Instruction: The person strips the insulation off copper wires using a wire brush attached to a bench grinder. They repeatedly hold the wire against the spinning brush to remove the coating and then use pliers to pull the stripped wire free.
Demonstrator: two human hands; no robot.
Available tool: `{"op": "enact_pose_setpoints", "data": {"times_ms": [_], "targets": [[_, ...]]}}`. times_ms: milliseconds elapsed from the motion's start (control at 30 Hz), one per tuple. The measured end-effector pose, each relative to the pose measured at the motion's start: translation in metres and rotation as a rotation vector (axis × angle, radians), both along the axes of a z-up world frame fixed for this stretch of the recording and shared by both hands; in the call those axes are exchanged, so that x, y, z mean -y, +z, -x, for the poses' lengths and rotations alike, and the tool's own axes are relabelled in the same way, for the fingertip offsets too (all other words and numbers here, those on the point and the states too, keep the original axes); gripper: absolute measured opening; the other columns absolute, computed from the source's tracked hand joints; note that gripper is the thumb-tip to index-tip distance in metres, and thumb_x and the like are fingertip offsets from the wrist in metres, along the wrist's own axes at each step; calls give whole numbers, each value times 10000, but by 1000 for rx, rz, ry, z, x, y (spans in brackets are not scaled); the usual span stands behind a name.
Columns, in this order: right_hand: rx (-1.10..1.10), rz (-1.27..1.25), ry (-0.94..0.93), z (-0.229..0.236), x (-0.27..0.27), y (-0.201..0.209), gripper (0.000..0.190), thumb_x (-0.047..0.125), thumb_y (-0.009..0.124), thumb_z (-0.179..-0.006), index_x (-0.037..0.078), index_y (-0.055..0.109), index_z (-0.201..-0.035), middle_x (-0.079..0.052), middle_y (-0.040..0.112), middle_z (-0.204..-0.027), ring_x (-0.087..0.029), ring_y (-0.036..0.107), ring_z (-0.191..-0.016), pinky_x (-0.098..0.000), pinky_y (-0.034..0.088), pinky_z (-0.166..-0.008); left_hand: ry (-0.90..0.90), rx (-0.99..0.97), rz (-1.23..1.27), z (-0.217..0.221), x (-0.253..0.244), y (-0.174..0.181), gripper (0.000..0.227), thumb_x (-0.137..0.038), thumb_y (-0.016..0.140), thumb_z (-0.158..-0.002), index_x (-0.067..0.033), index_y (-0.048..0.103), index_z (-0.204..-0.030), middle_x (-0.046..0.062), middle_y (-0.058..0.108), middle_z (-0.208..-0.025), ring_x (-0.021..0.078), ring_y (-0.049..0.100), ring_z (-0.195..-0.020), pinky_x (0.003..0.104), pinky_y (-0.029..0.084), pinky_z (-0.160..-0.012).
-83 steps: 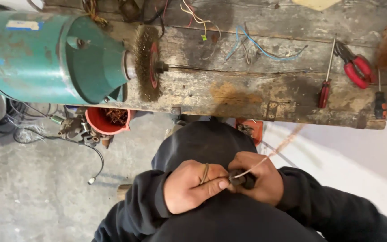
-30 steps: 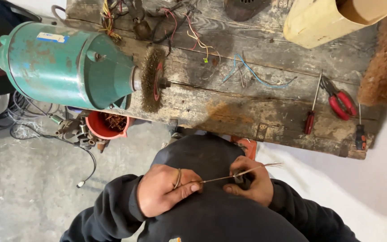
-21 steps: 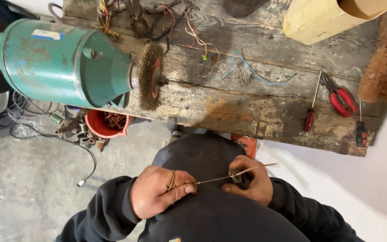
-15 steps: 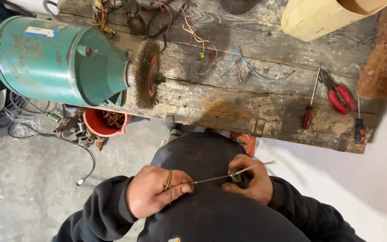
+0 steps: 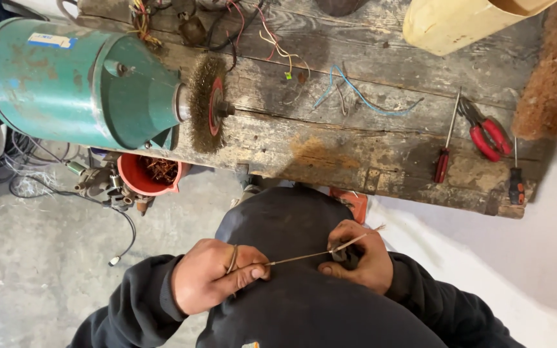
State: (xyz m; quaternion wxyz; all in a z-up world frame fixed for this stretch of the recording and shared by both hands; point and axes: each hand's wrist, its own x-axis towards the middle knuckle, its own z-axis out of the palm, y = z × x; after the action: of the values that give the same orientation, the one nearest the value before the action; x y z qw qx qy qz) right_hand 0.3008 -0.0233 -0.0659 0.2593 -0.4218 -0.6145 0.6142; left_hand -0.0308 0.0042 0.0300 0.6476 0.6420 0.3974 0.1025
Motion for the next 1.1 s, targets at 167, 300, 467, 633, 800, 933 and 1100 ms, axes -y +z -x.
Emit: {"op": "enact_pose_setpoints", "data": {"times_ms": [167, 300, 467, 633, 800, 933, 1100], "targets": [[23, -30, -2, -1, 0, 1, 384, 151, 954, -706, 96, 661, -947, -11, 614, -855, -134, 582, -728, -303, 456, -630, 4, -42, 76, 1, 1, -1, 205, -284, 616, -984, -131, 747, -1023, 49, 736, -755, 248, 711, -679, 341, 541, -626], [39, -44, -22, 0, 0, 2, 382, 171, 954, -697, 99, 661, -933, -12, 617, -848, -138, 579, -716, -300, 456, -627, -6, -10, 98, 4, -1, -1, 218, -279, 606, -995, -112, 741, -1032, 64, 726, -760, 249, 701, -691, 334, 537, -638], [53, -69, -51, -5, 3, -1, 396, 183, 966, -678, 105, 664, -922, -13, 622, -845, -138, 585, -710, -296, 462, -626, -31, -16, 99, 4, -4, -2, 214, -266, 604, -997, -104, 740, -1027, 64, 723, -758, 245, 688, -667, 334, 537, -631], [53, -83, -75, -6, 1, 3, 414, 179, 968, -664, 103, 669, -940, -20, 632, -871, -146, 603, -738, -301, 476, -640, -69, -10, 67, 5, -6, -3, 219, -259, 606, -1003, -96, 746, -1042, 70, 722, -757, 240, 684, -666, 334, 534, -625], [34, -70, -70, -7, -3, 7, 439, 159, 965, -669, 90, 664, -981, -19, 641, -898, -145, 618, -760, -308, 492, -649, -65, 54, 88, 10, -6, -2, 268, -263, 578, -1023, -69, 752, -1082, 61, 762, -838, 223, 718, -695, 327, 555, -649], [50, -96, -53, -12, -5, 6, 419, 158, 965, -676, 97, 672, -969, -15, 640, -908, -133, 624, -741, -303, 501, -640, -70, 62, 111, 13, -3, -2, 266, -255, 581, -1018, -63, 748, -1094, 76, 752, -830, 235, 712, -696, 337, 556, -657], [-1000, 544, -995, -108, 47, -65, 423, 19, 790, -1075, 47, 453, -820, -36, 498, -839, -186, 516, -854, -354, 476, -902, 424, 24, -36, 201, 47, -128, 225, -134, 626, -936, -20, 694, -1117, 156, 774, -1060, 290, 739, -928, 352, 564, -821]]}}
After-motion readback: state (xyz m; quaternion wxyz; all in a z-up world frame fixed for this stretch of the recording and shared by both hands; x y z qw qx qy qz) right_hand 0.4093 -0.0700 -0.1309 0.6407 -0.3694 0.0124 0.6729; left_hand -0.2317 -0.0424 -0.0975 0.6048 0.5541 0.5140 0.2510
